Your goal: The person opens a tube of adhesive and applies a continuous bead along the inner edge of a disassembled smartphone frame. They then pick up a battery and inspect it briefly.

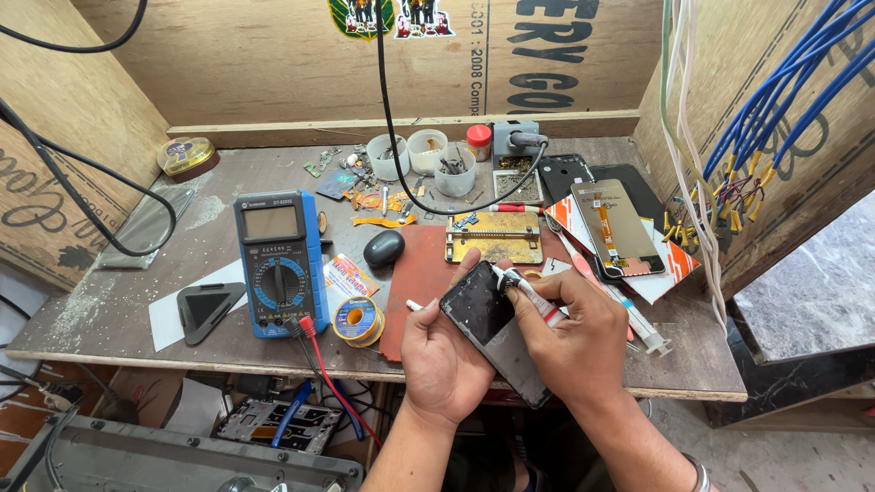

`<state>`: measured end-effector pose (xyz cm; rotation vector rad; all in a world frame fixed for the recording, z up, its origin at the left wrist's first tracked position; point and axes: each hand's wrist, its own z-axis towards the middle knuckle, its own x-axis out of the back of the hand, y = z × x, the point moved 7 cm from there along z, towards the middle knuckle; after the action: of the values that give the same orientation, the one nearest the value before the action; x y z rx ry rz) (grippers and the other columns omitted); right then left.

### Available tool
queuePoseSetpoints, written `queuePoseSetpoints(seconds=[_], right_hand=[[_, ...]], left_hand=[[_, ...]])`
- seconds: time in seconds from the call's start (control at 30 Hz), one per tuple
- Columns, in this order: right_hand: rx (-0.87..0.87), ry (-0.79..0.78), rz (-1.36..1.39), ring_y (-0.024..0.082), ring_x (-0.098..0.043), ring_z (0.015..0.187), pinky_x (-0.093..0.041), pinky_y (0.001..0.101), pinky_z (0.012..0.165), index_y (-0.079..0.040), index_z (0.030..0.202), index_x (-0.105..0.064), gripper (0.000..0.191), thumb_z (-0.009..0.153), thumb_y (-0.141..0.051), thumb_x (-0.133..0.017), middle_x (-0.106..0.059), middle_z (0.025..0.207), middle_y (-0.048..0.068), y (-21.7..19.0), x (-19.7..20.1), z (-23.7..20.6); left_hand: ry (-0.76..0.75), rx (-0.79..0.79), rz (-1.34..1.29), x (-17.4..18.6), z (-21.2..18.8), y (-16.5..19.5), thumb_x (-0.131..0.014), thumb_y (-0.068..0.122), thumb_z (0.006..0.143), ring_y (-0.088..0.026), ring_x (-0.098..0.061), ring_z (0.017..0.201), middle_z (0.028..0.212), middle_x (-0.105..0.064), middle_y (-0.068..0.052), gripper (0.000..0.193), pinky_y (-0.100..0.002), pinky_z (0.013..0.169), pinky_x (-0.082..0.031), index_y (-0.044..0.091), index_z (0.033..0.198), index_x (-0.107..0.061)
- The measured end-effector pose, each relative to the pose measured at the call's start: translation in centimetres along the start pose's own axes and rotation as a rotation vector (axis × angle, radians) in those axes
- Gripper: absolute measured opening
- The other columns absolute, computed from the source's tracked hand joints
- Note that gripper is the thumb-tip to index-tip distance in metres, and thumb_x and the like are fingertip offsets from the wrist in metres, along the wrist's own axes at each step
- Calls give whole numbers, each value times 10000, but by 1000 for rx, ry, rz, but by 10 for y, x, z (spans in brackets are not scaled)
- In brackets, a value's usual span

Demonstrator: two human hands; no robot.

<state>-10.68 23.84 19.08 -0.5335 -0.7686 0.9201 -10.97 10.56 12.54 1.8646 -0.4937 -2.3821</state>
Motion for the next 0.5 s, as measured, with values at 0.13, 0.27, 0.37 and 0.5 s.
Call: queuePoseSetpoints(seconds=[0.13, 0.27, 0.37, 0.5], right_hand=[[42, 16, -2, 163, -740, 673, -540, 297, 612, -25, 873, -726, 146, 818, -120, -822, -766, 796, 79, -2, 2, -1], [57, 12, -18, 165, -741, 671, -537, 300, 616, -33, 870, -728, 143, 814, -124, -823, -767, 787, 70, -1, 2, -1], [57, 12, -17, 166, -739, 668, -535, 301, 614, -32, 870, -724, 151, 816, -133, -822, -765, 788, 71, 0, 2, -2], [17, 6, -33, 173, -721, 632, -519, 308, 587, -31, 859, -731, 148, 813, -137, -825, -754, 757, 78, 3, 2, -2]], left_hand=[[-9, -7, 10, 0, 0, 0, -340, 367, 958, -307, -450, 1427, 1532, -503, -162, 700, -483, 1233, -288, 94, 1602, -355], [-19, -2, 6, 0, -1, 0, -348, 371, 960, -308, -447, 1433, 1540, -488, -168, 705, -486, 1233, -288, 98, 1610, -341], [-18, -2, 14, 1, 0, 0, -353, 372, 959, -310, -446, 1434, 1548, -480, -170, 707, -486, 1232, -291, 100, 1611, -333], [-19, -6, 28, 1, 0, 0, -357, 373, 957, -311, -444, 1437, 1555, -475, -174, 712, -486, 1232, -294, 102, 1614, -324]])
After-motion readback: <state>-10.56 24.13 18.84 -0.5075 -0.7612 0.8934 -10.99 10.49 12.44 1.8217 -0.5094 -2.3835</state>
